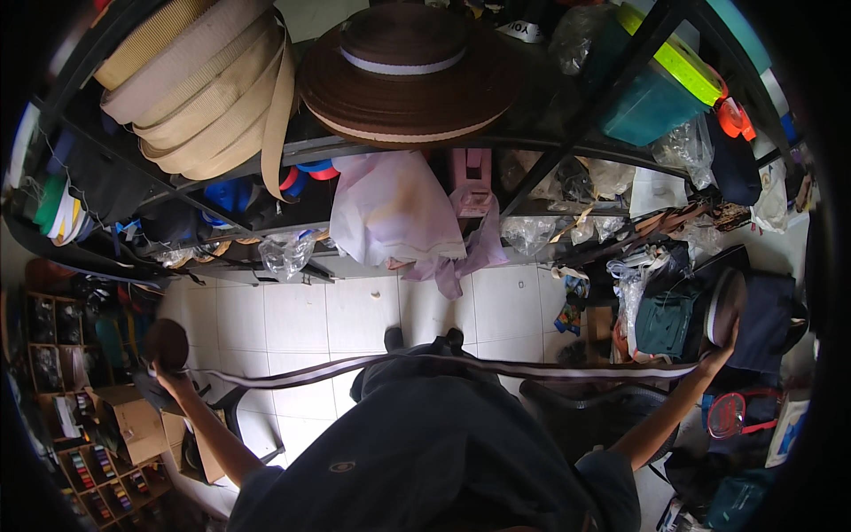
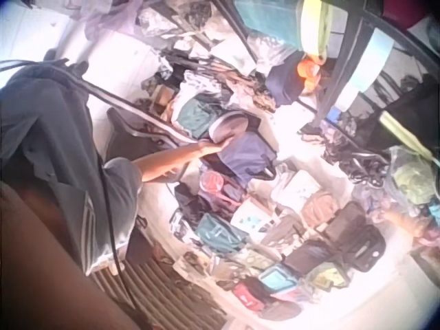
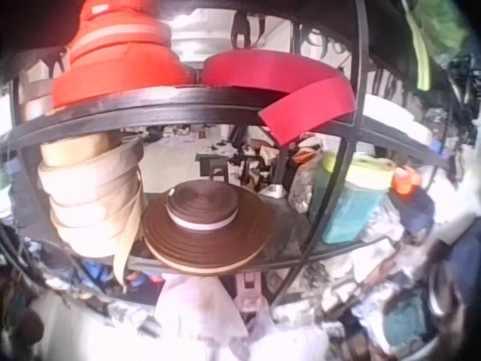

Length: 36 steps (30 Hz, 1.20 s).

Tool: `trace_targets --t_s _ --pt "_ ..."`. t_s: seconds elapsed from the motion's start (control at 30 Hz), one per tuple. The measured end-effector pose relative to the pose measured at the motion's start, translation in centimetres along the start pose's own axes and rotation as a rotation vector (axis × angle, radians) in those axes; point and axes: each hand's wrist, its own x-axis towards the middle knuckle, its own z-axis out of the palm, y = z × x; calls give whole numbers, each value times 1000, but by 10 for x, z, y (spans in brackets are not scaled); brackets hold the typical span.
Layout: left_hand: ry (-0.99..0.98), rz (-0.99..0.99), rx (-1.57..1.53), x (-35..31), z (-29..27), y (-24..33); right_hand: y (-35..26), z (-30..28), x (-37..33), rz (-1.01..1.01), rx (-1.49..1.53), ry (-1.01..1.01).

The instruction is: The person picks up large rolls of white and brown ribbon from boxes on the floor and places them onto shelves, and also moves smaller red rolls between boxes.

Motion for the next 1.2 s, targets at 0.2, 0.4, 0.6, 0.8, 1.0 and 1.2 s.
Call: trace_targets --t_s 0.2,0.4,0.6,0.8,1.0,1.2 --pt "-357 -273 -394 -140 224 127 23 154 -73 -318 -134 -473" --pt "-648 -375 -365 -237 367 214 22 285 -123 332 99 -304" --pt "-925 -364 -435 -268 445 270 25 329 -172 462 194 -527" --pt "-1059 -138 -398 -261 525 307 47 335 -193 639 281 -654" --pt "-1116 -88 -183 -246 598 319 50 330 -206 663 256 -691" --pt "-1135 -2 -92 -230 630 304 45 322 -213 679 237 -701"
